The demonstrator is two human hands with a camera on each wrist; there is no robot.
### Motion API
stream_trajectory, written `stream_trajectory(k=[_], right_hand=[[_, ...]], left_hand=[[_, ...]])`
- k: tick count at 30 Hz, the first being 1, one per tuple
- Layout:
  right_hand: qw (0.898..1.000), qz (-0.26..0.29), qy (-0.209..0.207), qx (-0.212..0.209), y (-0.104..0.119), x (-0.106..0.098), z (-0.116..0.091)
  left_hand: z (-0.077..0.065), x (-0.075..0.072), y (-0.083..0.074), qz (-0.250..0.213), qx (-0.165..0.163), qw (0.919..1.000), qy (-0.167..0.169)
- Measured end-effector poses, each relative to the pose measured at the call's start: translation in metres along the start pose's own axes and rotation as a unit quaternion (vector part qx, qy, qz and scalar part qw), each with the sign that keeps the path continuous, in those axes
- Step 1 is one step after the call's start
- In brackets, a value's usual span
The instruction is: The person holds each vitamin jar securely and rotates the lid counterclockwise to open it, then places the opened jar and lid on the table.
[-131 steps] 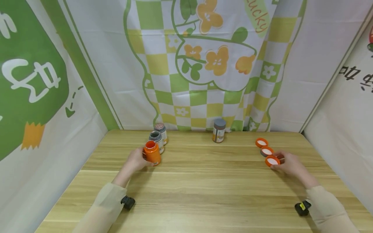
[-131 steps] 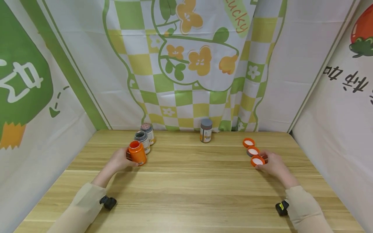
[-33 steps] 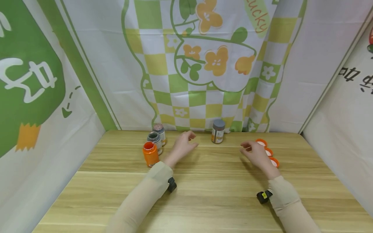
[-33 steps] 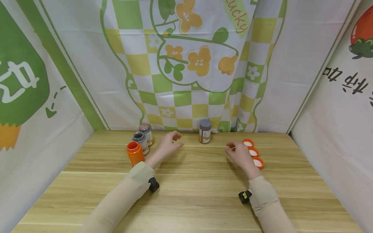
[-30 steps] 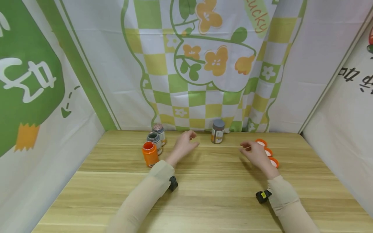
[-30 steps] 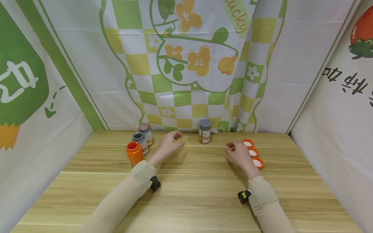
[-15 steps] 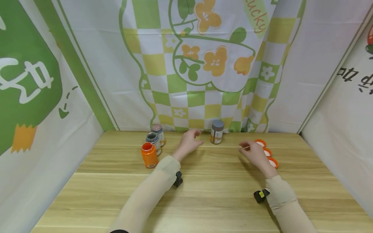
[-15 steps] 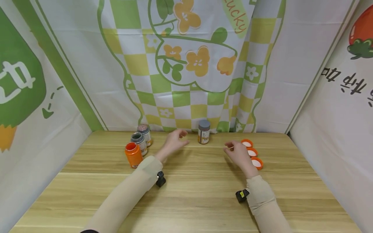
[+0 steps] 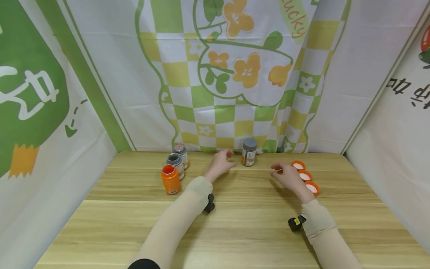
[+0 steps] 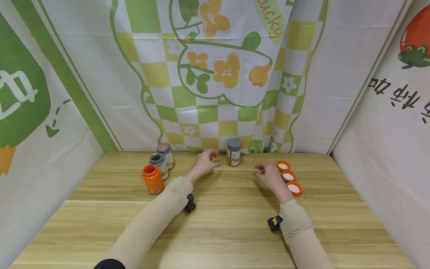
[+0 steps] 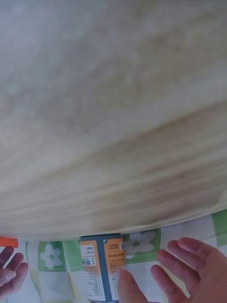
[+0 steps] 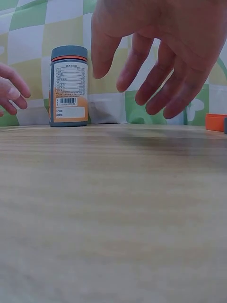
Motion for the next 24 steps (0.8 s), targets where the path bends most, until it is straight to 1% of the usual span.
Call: stream_trajectory(k=[4, 12, 19, 24], right_hand=[[1.0, -0.001, 0.015, 0.0, -0.003, 0.001, 0.002], [0.999, 0.002, 0.036, 0.007, -0.009, 0.006, 0.004], [0.999, 0.01, 0.045, 0.007, -0.009, 0.007, 0.004], [0.999, 0.014, 0.05, 0.013, -0.01, 0.008, 0.004]], left_hand=[[0.004, 0.002, -0.002, -0.001, 0.0, 1.0, 0.005], [0.012, 0.011, -0.006, -0.001, -0.006, 0.9994, 0.035], [0.016, 0.019, -0.008, 0.0, -0.01, 0.9991, 0.042], [0.019, 0.025, -0.011, 0.0, 0.0, 0.9988, 0.049]])
Point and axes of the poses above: each hand's wrist, its own z-axis towards the middle knuckle, its own x-axis out of the palm, y = z × x, the point moved 3 cm from there along z, towards the middle knuckle, and after that the axes turned 9 degrees about -x, right-handed, at the moved point
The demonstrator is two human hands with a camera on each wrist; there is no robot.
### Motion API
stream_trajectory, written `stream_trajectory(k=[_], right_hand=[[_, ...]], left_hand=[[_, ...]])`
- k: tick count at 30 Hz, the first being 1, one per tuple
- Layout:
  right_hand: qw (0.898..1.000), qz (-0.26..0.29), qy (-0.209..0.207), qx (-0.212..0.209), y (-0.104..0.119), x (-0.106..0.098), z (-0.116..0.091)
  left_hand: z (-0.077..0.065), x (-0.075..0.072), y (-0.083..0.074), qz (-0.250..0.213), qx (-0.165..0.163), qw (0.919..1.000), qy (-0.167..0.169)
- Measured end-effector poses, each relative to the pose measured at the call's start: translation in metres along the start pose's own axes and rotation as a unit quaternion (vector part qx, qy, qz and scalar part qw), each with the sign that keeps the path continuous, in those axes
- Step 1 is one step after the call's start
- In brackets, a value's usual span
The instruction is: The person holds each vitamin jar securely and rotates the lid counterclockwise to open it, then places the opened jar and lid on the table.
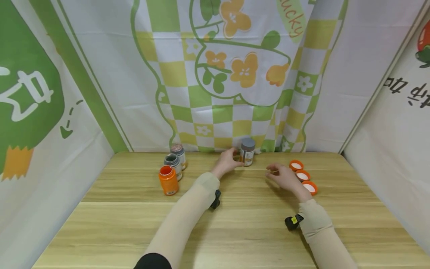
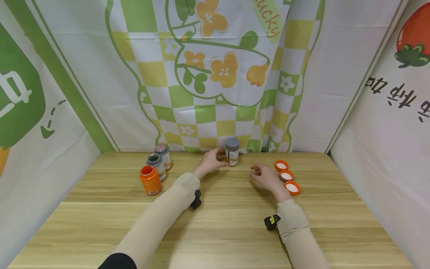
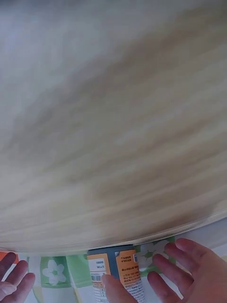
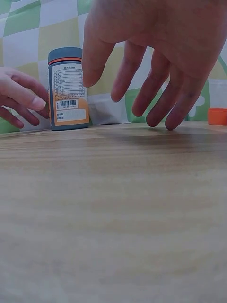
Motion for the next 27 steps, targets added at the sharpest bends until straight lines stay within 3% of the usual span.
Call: stream_trajectory(k=[11, 27], right_hand=[[1.0, 0.005, -0.001, 0.0, -0.001, 0.001, 0.001], [1.0, 0.002, -0.01, -0.003, 0.0, -0.002, -0.001]], left_hand=[[0.003, 0.01, -0.003, -0.027, -0.007, 0.9996, 0.009], [0.006, 0.019, -0.009, -0.031, -0.027, 0.9987, -0.032]])
Point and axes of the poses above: each hand's wrist, its own z-axis towards the middle knuckle, its own x-axis out of the palm, y = z × x, the point moved 3 cm from there along z, towards the middle knuckle, and after that the axes turned 9 degrees about -x, right-handed, at the moved point
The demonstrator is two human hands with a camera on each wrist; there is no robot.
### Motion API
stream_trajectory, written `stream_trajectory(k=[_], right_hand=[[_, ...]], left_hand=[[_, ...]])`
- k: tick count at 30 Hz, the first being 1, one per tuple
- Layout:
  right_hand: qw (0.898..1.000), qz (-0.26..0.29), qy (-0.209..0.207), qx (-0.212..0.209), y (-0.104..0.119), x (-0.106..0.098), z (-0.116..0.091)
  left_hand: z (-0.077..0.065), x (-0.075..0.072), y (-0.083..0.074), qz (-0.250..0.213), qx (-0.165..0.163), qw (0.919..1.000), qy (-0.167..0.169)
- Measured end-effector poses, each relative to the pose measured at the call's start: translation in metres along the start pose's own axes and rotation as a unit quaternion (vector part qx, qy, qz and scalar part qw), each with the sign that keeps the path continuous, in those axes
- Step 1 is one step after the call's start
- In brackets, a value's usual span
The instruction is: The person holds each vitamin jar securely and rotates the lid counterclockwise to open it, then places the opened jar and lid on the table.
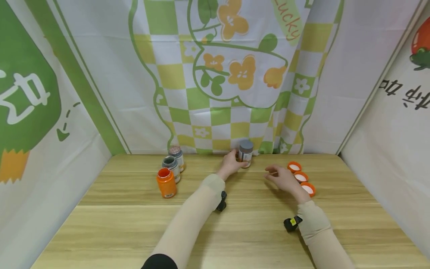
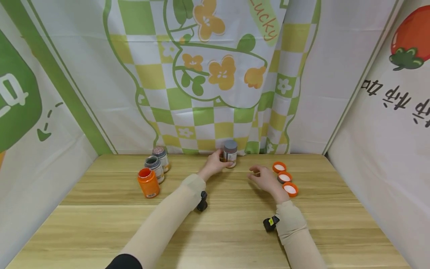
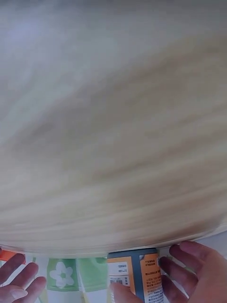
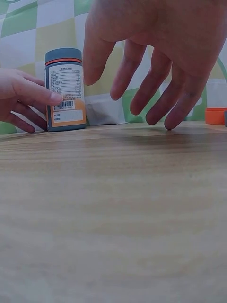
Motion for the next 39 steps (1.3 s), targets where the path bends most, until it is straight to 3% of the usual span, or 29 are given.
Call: stream_trajectory(k=[6, 21, 39], right_hand=[[1.0, 0.003, -0.002, -0.003, -0.0002, -0.0013, -0.0015], [1.0, 0.004, -0.006, 0.004, 0.0002, -0.0018, -0.0029], [1.0, 0.004, -0.006, -0.001, 0.0012, -0.0004, -0.0023]], left_hand=[[-0.0006, 0.0034, -0.0011, -0.023, 0.001, 0.9997, -0.012], [0.0011, 0.0087, -0.0036, -0.031, -0.01, 0.999, -0.031], [-0.0074, -0.001, -0.0044, -0.049, -0.017, 0.9985, -0.015]])
Point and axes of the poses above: each hand's wrist, its own z-axis towards the middle knuckle, its own x-axis out of the palm, y = z × x, the point moved 3 cm from there along z, towards the middle knuckle, and after that the axes turned 9 degrees about -x, right-handed, at the moved point
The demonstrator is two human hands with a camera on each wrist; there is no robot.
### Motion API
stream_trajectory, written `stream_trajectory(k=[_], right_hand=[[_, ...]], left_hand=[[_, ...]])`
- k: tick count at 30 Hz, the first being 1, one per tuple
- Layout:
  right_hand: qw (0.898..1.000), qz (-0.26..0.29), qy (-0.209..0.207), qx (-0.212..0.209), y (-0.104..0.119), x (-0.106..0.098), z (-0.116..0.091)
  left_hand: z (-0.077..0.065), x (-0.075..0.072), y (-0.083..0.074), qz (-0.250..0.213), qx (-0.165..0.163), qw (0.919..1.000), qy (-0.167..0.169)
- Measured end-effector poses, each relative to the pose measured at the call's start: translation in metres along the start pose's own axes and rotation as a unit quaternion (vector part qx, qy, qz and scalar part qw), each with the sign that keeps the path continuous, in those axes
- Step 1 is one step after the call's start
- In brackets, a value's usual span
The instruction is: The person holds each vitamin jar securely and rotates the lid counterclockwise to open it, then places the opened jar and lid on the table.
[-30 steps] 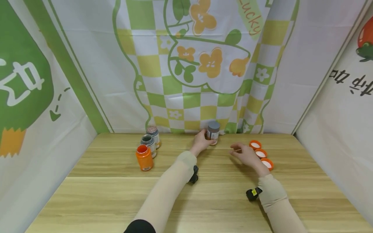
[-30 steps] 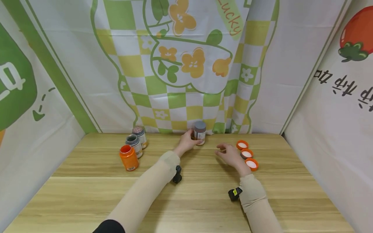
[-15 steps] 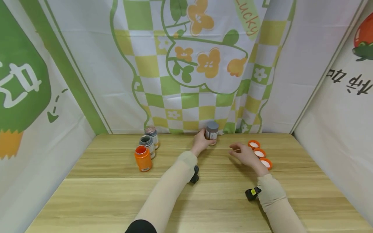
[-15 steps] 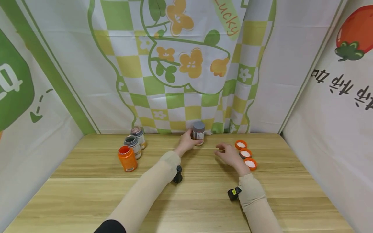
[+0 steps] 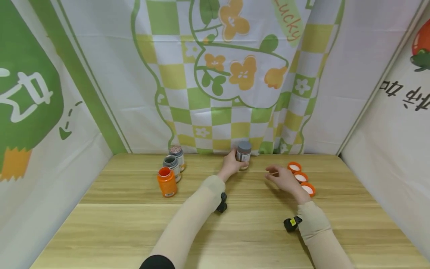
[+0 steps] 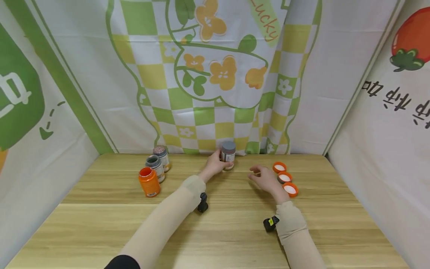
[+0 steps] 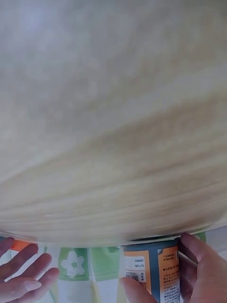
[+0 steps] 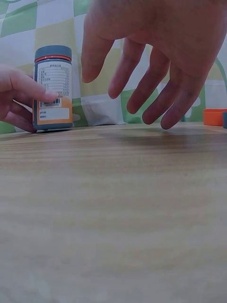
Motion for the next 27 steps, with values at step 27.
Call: stream_trajectory(k=[27], right_hand=[[0.998, 0.028, -0.041, -0.029, 0.021, 0.005, 0.001]], left_hand=[[-0.04, -0.03, -0.007, 0.021, 0.074, 0.9969, -0.017]])
Point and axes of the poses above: each hand's wrist, its own z-axis towards the middle knuckle, its own x-axis out of the palm, y = z × x, the point moved 3 cm from there along z, towards the middle knuckle, and after that the axes turned 9 degrees about -x, right-handed, at the moved point
